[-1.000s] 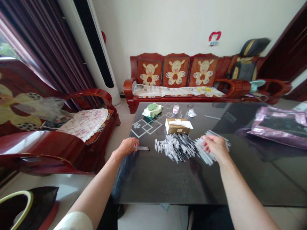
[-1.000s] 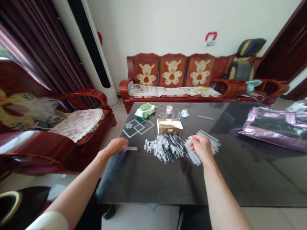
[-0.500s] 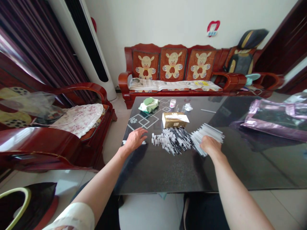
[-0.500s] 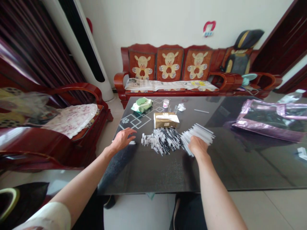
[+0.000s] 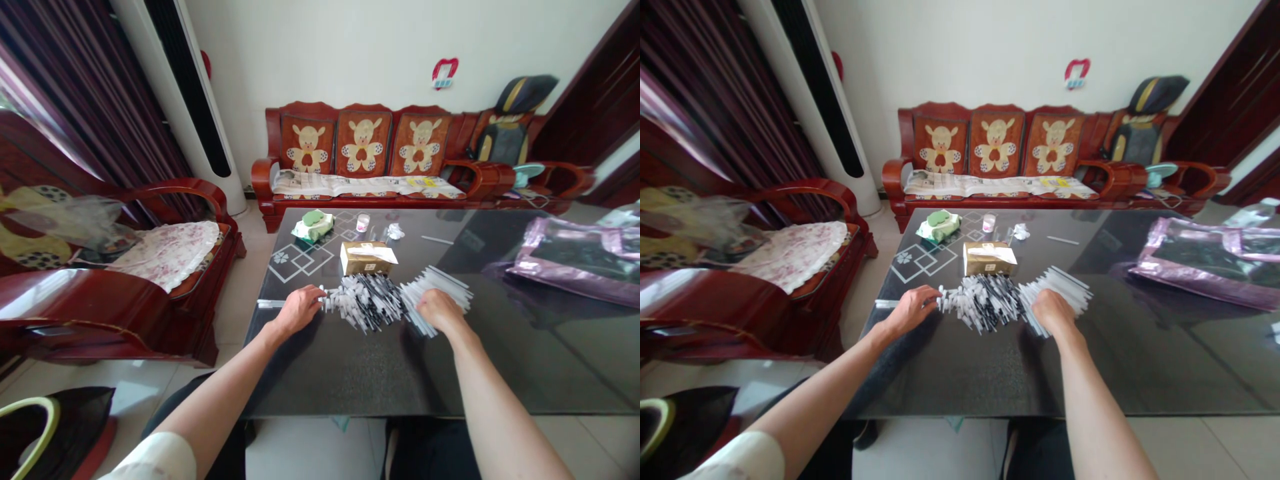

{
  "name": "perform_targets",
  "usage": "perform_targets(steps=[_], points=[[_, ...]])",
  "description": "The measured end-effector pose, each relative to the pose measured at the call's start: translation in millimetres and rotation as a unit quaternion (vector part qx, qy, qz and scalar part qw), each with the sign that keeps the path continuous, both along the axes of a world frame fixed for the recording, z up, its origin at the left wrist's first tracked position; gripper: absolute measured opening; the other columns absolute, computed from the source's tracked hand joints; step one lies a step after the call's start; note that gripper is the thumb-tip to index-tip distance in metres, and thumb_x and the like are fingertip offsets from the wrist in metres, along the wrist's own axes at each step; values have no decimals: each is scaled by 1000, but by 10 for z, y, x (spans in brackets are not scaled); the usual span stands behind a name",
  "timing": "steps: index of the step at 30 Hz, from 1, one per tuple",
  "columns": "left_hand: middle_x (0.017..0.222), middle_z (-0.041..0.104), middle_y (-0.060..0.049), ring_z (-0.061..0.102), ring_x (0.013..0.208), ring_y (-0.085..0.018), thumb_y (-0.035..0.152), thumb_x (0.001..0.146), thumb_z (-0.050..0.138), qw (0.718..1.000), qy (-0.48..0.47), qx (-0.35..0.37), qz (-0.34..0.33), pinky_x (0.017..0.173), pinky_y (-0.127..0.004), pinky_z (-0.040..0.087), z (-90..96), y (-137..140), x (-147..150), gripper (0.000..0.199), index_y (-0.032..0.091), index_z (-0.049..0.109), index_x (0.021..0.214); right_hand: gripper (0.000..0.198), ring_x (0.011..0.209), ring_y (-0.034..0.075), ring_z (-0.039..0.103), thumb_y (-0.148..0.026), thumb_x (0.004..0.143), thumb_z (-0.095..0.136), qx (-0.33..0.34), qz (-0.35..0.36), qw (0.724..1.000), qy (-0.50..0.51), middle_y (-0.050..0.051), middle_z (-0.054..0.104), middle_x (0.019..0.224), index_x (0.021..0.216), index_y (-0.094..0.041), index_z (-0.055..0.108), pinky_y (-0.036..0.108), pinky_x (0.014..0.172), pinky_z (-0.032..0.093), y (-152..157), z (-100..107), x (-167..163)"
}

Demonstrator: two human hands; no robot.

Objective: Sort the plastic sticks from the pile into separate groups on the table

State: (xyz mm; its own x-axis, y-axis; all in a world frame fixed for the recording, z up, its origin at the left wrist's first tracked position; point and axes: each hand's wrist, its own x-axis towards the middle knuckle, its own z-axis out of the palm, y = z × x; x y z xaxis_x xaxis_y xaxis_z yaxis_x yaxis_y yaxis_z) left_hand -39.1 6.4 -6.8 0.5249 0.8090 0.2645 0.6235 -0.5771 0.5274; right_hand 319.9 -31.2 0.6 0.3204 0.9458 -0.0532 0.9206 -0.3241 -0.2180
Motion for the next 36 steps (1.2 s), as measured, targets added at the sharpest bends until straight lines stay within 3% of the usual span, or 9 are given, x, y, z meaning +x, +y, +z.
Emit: perform_targets(steps=[5,8,11,15,19,24,28,30,36], points=[[93,69,-5,64,82,-16,18,82,55,997,-62,-47,21,79,-25,48,13,-17,49,23,19,70,100,20,66,23,65,-28,72,56,3,5,1000,-13,12,69,65,55,-18,62,26,50,36,-2,139,-193],[84,71,-3,65,77,-16,22,82,56,989,-103,-101,33,75,-25,49,30,-46,85,21,18,71,95,18,49,15,60,-27,73,53,34,27,993,111,5,64,53,59,-18,60,22,45,36,-13,154,-378],[76,70,-2,65,69,-15,25,80,60,974,-158,-160,22,69,-25,49,-2,-90,150,19,17,71,92,18,37,11,53,-31,77,50,22,67,958,278,0,61,48,69,-18,59,18,37,34,-48,111,-602],[65,66,-3,64,59,-15,35,77,66,904,-286,-319,3,61,-26,52,-102,-177,292,28,13,69,92,22,37,10,55,-39,81,49,-21,154,895,418,-1,64,55,79,-18,53,15,30,31,-119,23,-949],[72,68,-7,67,65,-16,47,70,73,827,-368,-425,1,63,-28,55,-146,-284,419,44,11,66,94,22,36,9,54,-39,84,48,-36,218,872,436,-2,64,57,81,-17,52,14,29,30,-205,-29,-1299],[68,68,-7,66,58,-15,51,65,76,803,-392,-448,37,56,-25,54,-117,-285,401,44,12,61,79,24,38,8,54,-35,87,46,-29,267,882,387,-2,62,56,75,-17,57,16,36,34,-228,-23,-1409],[73,69,-7,66,60,-14,48,66,76,794,-428,-425,76,56,-24,54,-64,-188,307,43,12,59,81,21,57,14,63,-28,86,49,59,193,965,168,3,68,68,73,-19,61,21,51,40,-119,-7,-1095],[74,70,-8,66,61,-14,47,66,76,792,-433,-421,86,56,-24,54,-43,-155,278,42,12,59,82,17,72,18,67,-24,84,51,78,137,987,36,7,71,75,73,-19,63,23,58,39,-62,-18,-933],[71,69,-7,66,59,-14,44,67,76,789,-430,-432,80,55,-24,54,-58,-158,289,39,12,59,81,21,79,25,68,-36,88,53,46,98,989,-97,11,72,84,92,-19,63,27,58,37,1,-94,-872]])
